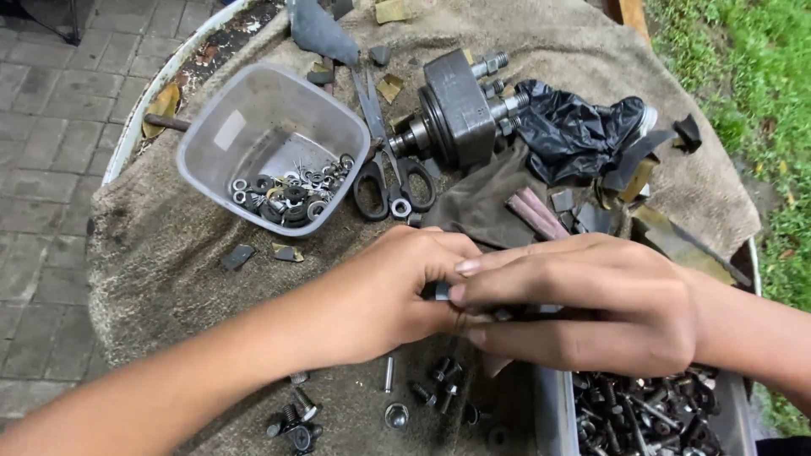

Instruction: Assembling a mechanical component by stacking springs and washers onto a shaft.

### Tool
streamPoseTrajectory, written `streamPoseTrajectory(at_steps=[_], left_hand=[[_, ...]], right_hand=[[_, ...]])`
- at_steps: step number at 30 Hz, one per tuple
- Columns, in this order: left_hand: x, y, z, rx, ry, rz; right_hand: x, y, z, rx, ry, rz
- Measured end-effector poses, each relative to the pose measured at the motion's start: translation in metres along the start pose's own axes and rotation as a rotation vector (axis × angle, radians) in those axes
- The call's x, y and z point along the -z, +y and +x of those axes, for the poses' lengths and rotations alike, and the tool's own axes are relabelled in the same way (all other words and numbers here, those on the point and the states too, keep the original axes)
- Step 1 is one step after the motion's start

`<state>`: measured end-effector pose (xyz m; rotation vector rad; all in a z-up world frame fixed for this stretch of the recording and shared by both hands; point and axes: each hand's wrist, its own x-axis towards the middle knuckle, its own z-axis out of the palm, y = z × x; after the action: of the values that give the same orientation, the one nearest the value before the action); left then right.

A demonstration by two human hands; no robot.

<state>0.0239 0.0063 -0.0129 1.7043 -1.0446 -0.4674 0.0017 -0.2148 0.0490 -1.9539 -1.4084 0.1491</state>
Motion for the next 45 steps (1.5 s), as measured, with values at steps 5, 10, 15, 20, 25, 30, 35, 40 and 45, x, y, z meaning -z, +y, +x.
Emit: streamPoseTrajectory(at_steps=[5, 10, 15, 20, 25, 30, 35, 40, 45], left_hand=[[0.004, -0.015, 0.003, -0.082, -0.032, -0.03], [0.001, -0.029, 0.006, -0.112, 0.015, 0.025], [-0.007, -0.044, 0.01, -0.143, 0.115, -0.161], [-0.003, -0.037, 0.009, -0.085, 0.068, -0.21], [0.0, -0.031, 0.009, -0.084, 0.057, -0.221], [-0.001, -0.031, 0.01, -0.144, 0.057, -0.233], [0.007, -0.017, 0.009, -0.082, 0.048, -0.102], [0.018, 0.005, 0.003, 0.007, -0.009, 0.225], [0.012, 0.012, -0.004, 0.434, -0.152, 0.749]], right_hand=[[0.002, 0.01, 0.0, 0.176, -0.034, -0.107], [-0.007, 0.014, 0.001, -0.028, 0.035, -0.062], [-0.004, 0.023, 0.002, 0.328, -0.028, -0.212], [-0.006, 0.022, -0.003, 0.224, -0.006, -0.176], [-0.003, 0.023, -0.005, 0.204, 0.026, -0.263], [0.001, 0.015, -0.007, 0.073, -0.004, -0.44], [0.007, 0.006, -0.01, -0.047, 0.031, -0.454], [0.006, 0.007, -0.014, -0.073, 0.031, -0.427], [0.007, 0.008, -0.013, -0.03, 0.029, -0.41]])
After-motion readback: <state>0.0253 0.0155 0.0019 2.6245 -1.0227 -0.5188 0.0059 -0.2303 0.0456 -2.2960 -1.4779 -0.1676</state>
